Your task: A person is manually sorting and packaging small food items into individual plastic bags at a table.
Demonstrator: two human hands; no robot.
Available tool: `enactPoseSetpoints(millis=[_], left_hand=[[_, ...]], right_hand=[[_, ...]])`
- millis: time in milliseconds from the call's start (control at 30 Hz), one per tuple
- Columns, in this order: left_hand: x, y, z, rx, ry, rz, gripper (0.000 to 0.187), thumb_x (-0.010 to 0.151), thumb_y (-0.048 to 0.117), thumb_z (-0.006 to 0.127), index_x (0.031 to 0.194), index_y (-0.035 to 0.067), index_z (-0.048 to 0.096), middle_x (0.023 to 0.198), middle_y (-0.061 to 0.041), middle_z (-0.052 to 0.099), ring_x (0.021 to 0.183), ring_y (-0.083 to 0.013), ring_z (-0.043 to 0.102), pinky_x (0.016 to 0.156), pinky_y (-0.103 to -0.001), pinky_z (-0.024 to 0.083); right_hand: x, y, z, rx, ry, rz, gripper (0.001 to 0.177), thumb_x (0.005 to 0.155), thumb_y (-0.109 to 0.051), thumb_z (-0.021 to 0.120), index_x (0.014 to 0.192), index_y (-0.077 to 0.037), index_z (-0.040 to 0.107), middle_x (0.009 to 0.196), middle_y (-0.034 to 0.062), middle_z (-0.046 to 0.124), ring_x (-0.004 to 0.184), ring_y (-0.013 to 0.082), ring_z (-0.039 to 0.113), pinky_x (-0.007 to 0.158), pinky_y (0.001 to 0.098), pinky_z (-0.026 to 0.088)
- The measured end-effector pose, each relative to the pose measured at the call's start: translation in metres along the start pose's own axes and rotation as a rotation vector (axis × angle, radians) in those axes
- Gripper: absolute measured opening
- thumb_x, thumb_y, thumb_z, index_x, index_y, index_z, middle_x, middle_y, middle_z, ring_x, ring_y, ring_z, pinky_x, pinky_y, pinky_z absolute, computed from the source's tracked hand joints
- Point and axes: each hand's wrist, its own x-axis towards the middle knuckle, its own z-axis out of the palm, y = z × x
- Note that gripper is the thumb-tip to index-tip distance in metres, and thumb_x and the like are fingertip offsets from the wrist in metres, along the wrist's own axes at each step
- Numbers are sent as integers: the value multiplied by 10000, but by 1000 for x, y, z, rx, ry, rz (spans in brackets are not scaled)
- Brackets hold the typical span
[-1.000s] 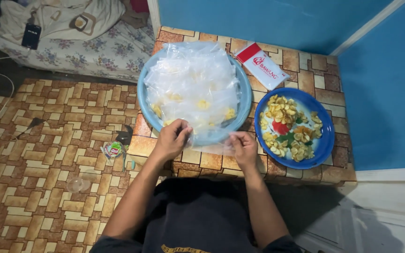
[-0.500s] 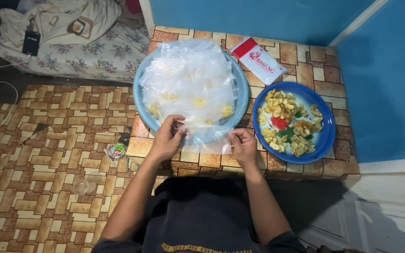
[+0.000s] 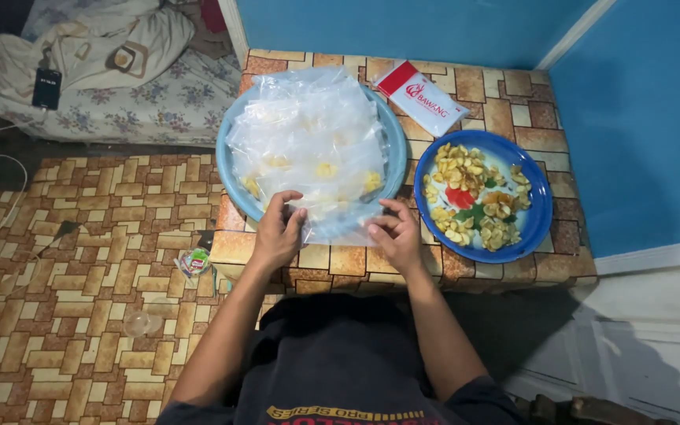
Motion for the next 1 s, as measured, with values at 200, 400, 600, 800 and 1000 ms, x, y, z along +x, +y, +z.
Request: enactPoseSetpoints(millis=[200,400,600,800,1000], left_hand=[[-16,13,11,153,214,444,462,741,-33,636,1187,43,541,956,-219,616,857,-392,638,737,-470,512],[-23,41,22,499,321,932,179,763,218,663,934,165,655,1064,-97,573,1003,-304,551,828,-398,415],[-21,50,44,551,120,909,332,662,295,756,970,242,646,864,40,621,832,-177,604,790,-376,401],[-24,57,50,132,-90,831,211,727,208,747,907,118,682,782,-81,662,722,-287,629,670,-397,481],[-22,49,52,-38,-112,664,124,717,91,742,820,144,697,735,-35,680,710,-279,650,660,-365,507]], right_hand=[[1,56,-16,-78,83,33,298,750,-78,753,1000,-2,610,707,138,689,602,100,628,569,226,534],[3,71,-25,-103,145,-47,216,781,-138,744,671,-38,587,472,78,599,389,87,572,376,166,429],[-7,34,-14,-168,119,-62,240,782,-147,732,593,-85,599,397,9,512,402,19,399,384,169,284],[-11,-11,-8,-93,66,-114,247,791,-206,737,645,-45,618,429,18,511,482,25,419,423,200,336],[-17,-21,5,19,37,-106,204,818,-165,701,691,-22,629,475,69,594,455,90,554,480,224,447]])
